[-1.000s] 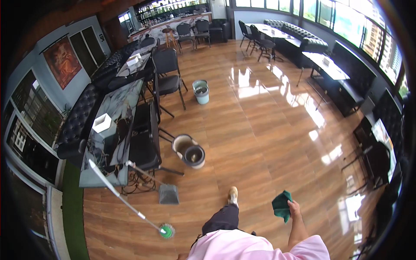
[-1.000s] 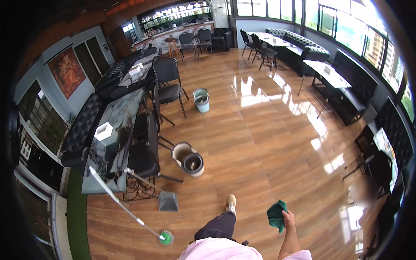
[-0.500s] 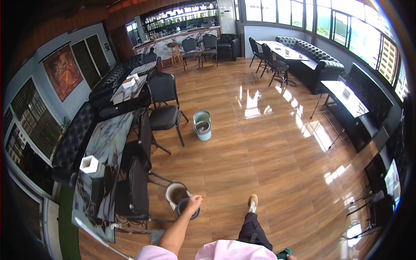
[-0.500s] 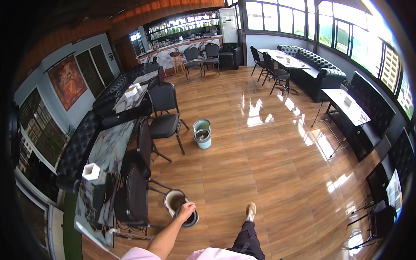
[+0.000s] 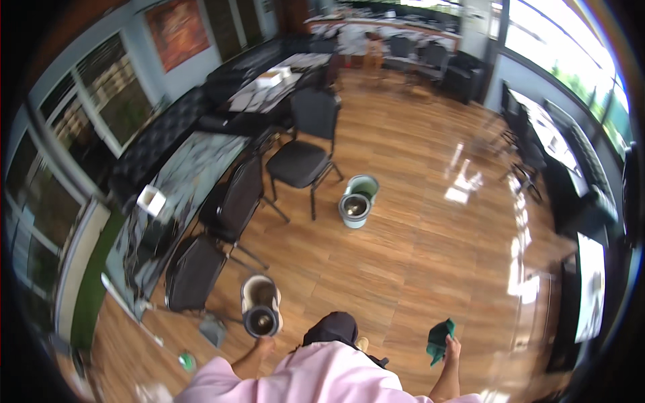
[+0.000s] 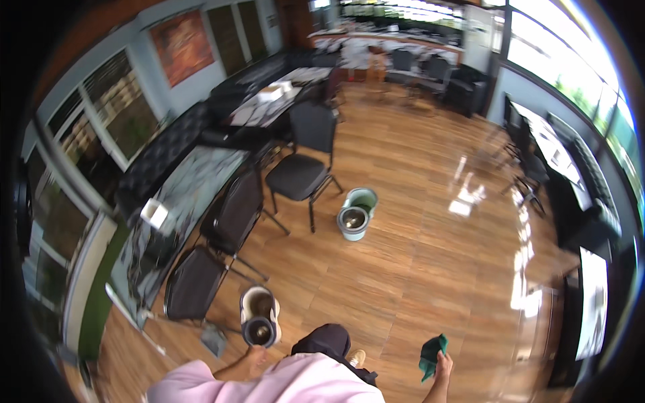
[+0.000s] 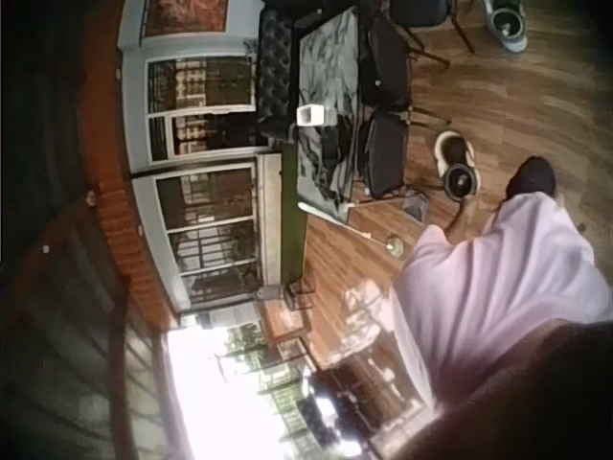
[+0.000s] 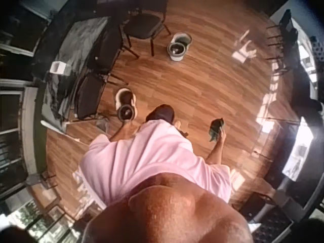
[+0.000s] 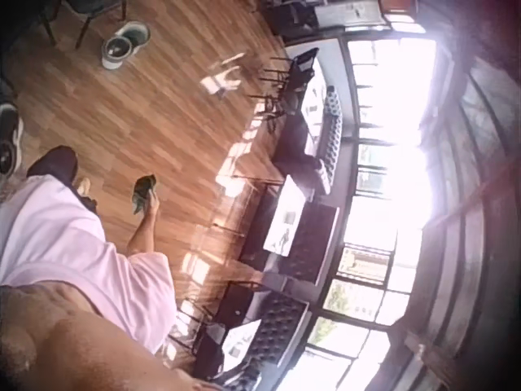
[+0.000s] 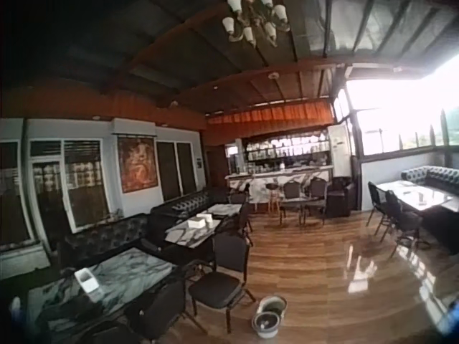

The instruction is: The person mops the floor, moves several chairs, wipes multiple tables with a cloth, and then continues mopping the floor in a hotel common area.

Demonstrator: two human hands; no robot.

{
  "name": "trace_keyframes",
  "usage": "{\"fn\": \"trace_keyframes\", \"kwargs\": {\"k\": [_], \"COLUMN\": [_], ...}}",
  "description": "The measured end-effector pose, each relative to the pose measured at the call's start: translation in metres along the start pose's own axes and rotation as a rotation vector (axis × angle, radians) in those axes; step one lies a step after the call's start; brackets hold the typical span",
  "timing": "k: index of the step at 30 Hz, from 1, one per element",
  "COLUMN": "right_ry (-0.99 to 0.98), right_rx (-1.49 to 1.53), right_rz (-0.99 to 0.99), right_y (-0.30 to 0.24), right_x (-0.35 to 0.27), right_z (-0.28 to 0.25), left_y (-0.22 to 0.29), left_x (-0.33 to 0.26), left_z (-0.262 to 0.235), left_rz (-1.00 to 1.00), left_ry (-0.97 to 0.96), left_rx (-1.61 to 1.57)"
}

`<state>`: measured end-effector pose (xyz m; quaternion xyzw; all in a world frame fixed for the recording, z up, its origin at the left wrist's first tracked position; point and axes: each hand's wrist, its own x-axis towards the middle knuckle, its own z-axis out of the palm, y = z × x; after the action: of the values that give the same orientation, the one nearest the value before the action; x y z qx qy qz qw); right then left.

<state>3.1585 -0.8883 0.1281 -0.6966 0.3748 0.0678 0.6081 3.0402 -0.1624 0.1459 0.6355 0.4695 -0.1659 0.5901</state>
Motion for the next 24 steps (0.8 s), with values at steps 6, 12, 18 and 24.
{"fn": "trace_keyframes", "kwargs": {"k": [6, 12, 18, 24], "right_ry": [-0.134, -0.426, -0.792, -1.342], "right_rx": [0.205, 0.214, 0.073, -0.135], "right_rz": [-0.079, 0.060, 0.130, 0.228], "right_y": [-0.221, -0.306, -0.377, -0.415], "right_x": [0.142, 0.264, 0.332, 0.294], "right_z": [0.096, 0.140, 0.236, 0.422], "left_y": [0.065, 0.237, 0.294, 0.039], "left_x": [0.083, 0.156, 0.037, -0.131], "left_z": [0.121, 0.249, 0.291, 0.339], "left_rz": [0.191, 0.470, 0.532, -0.270], "left_ry": [0.089, 0.101, 0.182, 0.980], "left_rx": [-0.049, -0.081, -0.346, -0.437]}}
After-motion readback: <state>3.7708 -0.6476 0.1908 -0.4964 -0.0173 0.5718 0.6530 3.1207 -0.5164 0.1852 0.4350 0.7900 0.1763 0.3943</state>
